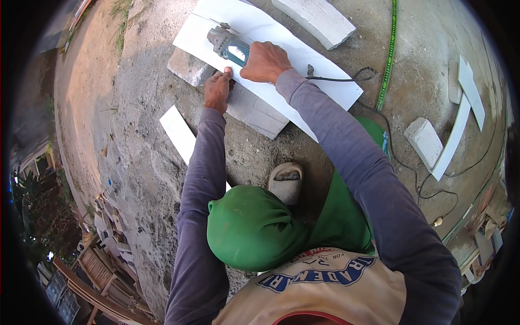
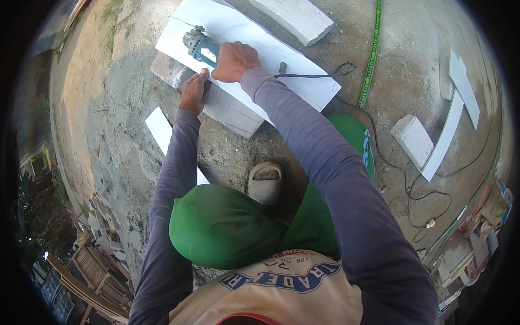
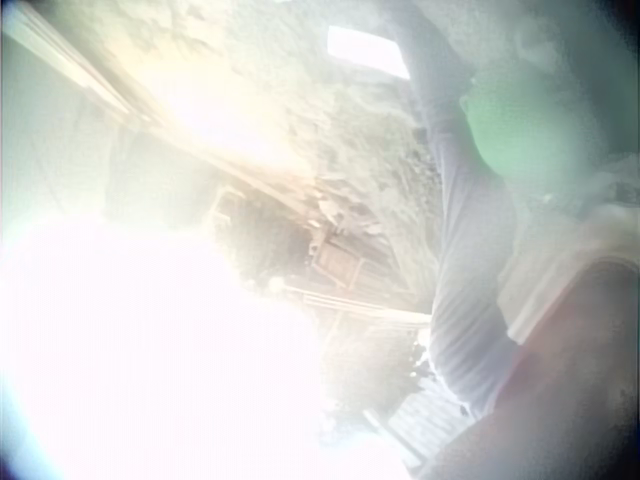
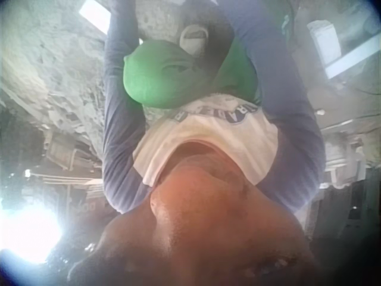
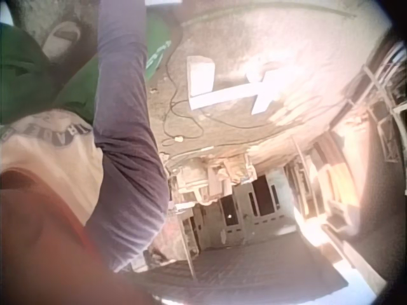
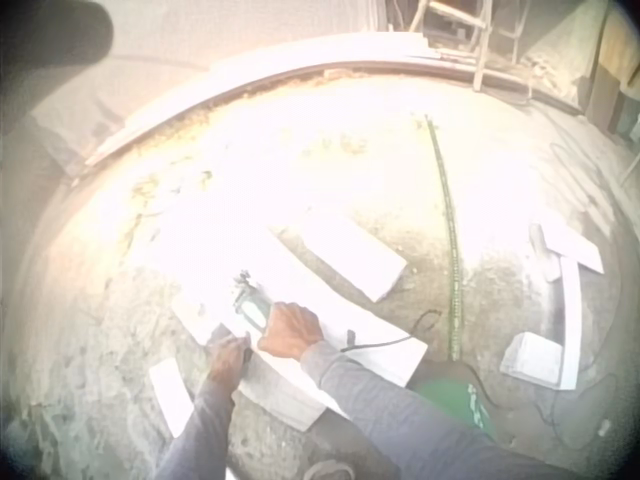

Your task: The person cuts a tile with an angle grinder, carries the cut pieces into a room, and places the tile piece into a corner of the floor by hand and with a hammer.

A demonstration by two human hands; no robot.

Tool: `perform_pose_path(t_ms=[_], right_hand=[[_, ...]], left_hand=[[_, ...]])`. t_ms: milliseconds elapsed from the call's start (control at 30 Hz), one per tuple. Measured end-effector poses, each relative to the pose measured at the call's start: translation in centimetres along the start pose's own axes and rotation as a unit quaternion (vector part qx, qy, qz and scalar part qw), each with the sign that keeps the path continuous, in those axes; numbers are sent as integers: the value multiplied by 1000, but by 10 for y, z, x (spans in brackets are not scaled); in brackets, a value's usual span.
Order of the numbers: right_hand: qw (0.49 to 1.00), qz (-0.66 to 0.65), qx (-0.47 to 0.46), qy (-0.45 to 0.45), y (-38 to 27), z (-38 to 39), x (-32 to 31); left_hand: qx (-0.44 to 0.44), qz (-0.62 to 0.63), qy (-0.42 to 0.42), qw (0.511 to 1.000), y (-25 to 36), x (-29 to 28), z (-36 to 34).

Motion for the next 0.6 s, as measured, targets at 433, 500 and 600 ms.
perform_pose_path(t_ms=[433,500,600], right_hand=[[999,44,24,1,0,-11,4],[999,41,27,1,-3,-15,4],[999,49,18,13,-11,-26,6]], left_hand=[[25,7,17,1000,7,5,7],[30,15,22,999,9,8,9],[34,-1,23,999,12,4,10]])
Point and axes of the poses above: each hand's wrist, its own z-axis away from the middle knuckle, its own x-axis out of the palm, y = z × x, the point moved 8 cm from there along -z, towards the middle knuckle, and after that the axes turned 5 degrees about -y, right-handed, at the moved point
